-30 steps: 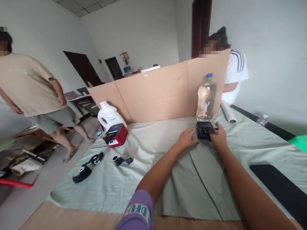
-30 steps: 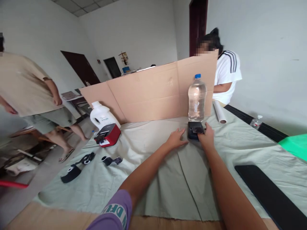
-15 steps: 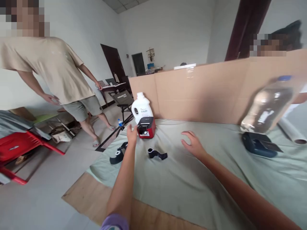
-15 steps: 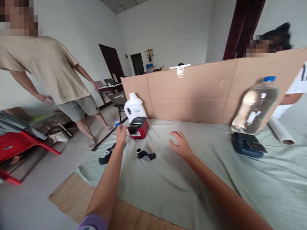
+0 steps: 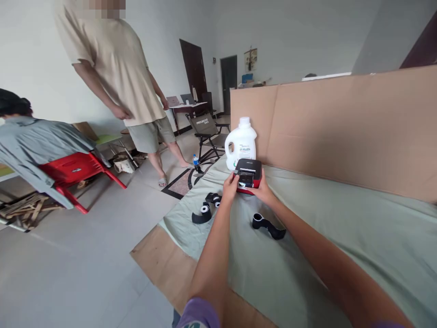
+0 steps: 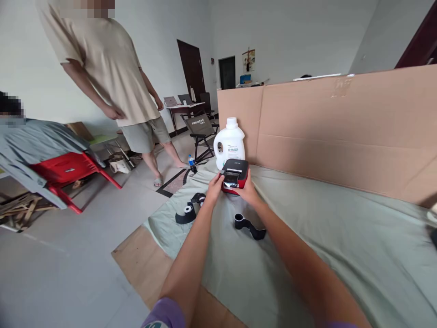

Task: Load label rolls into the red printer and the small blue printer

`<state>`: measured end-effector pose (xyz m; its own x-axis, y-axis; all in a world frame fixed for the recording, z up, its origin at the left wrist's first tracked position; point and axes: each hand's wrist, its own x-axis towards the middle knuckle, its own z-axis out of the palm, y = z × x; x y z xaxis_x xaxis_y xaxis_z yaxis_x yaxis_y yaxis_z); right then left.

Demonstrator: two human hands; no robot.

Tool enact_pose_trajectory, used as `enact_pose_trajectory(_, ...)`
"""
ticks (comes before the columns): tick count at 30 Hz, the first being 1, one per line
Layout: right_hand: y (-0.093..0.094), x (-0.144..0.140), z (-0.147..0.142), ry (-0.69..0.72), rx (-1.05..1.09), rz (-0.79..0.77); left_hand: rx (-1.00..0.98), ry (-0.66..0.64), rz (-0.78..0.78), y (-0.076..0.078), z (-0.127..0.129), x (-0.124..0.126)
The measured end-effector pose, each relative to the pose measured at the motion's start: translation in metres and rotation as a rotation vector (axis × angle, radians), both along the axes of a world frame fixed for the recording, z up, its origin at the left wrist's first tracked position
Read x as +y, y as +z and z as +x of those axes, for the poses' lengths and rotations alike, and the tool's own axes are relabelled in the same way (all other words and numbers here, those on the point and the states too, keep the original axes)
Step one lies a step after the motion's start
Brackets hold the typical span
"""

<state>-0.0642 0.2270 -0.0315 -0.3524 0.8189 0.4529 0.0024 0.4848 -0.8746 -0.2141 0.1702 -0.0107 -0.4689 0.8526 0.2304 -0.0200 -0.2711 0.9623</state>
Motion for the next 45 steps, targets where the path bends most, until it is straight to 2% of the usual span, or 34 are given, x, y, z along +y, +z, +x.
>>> enact_pose_trajectory(3, 0.01, -0.009, 0.024, -0.052, 0.068, 0.038, 0.103, -0.023, 0.045, 0.019, 0.02, -0.007)
enact_pose_trajectory(5, 0.023, -0.02, 0.052, -0.111, 0.065, 0.051, 0.195, -0.053, 0.065, 0.038, 0.041, -0.017)
enact_pose_trajectory(8, 0.046, -0.05, 0.111, -0.221, 0.023, 0.09, 0.292, -0.144, 0.106, 0.063, 0.088, -0.042)
enact_pose_trajectory(10, 0.058, -0.08, 0.156, -0.282, 0.005, 0.142, 0.328, -0.196, 0.124, 0.073, 0.127, -0.065)
enact_pose_trajectory(13, 0.059, -0.135, 0.22, -0.387, -0.026, 0.209, 0.389, -0.251, 0.113, 0.072, 0.186, -0.109)
enact_pose_trajectory(16, 0.042, -0.188, 0.267, -0.494, -0.082, 0.195, 0.449, -0.315, 0.109, 0.055, 0.229, -0.155)
enact_pose_trajectory(18, 0.028, -0.215, 0.285, -0.505, -0.121, 0.163, 0.453, -0.348, 0.107, 0.039, 0.243, -0.179)
enact_pose_trajectory(22, 0.011, -0.242, 0.293, -0.503, -0.157, 0.151, 0.451, -0.352, 0.077, 0.012, 0.248, -0.202)
enact_pose_trajectory(26, 0.011, -0.247, 0.286, -0.544, -0.176, 0.178, 0.401, -0.347, 0.079, -0.001, 0.246, -0.202)
enact_pose_trajectory(32, 0.007, -0.246, 0.29, -0.554, -0.232, 0.203, 0.28, -0.351, 0.051, -0.006, 0.248, -0.202)
enact_pose_trajectory(38, -0.005, -0.244, 0.295, -0.56, -0.292, 0.228, 0.396, -0.347, 0.171, -0.004, 0.24, -0.194)
enact_pose_trajectory(45, -0.01, -0.24, 0.297, -0.589, -0.304, 0.264, 0.391, -0.392, 0.216, -0.012, 0.235, -0.178)
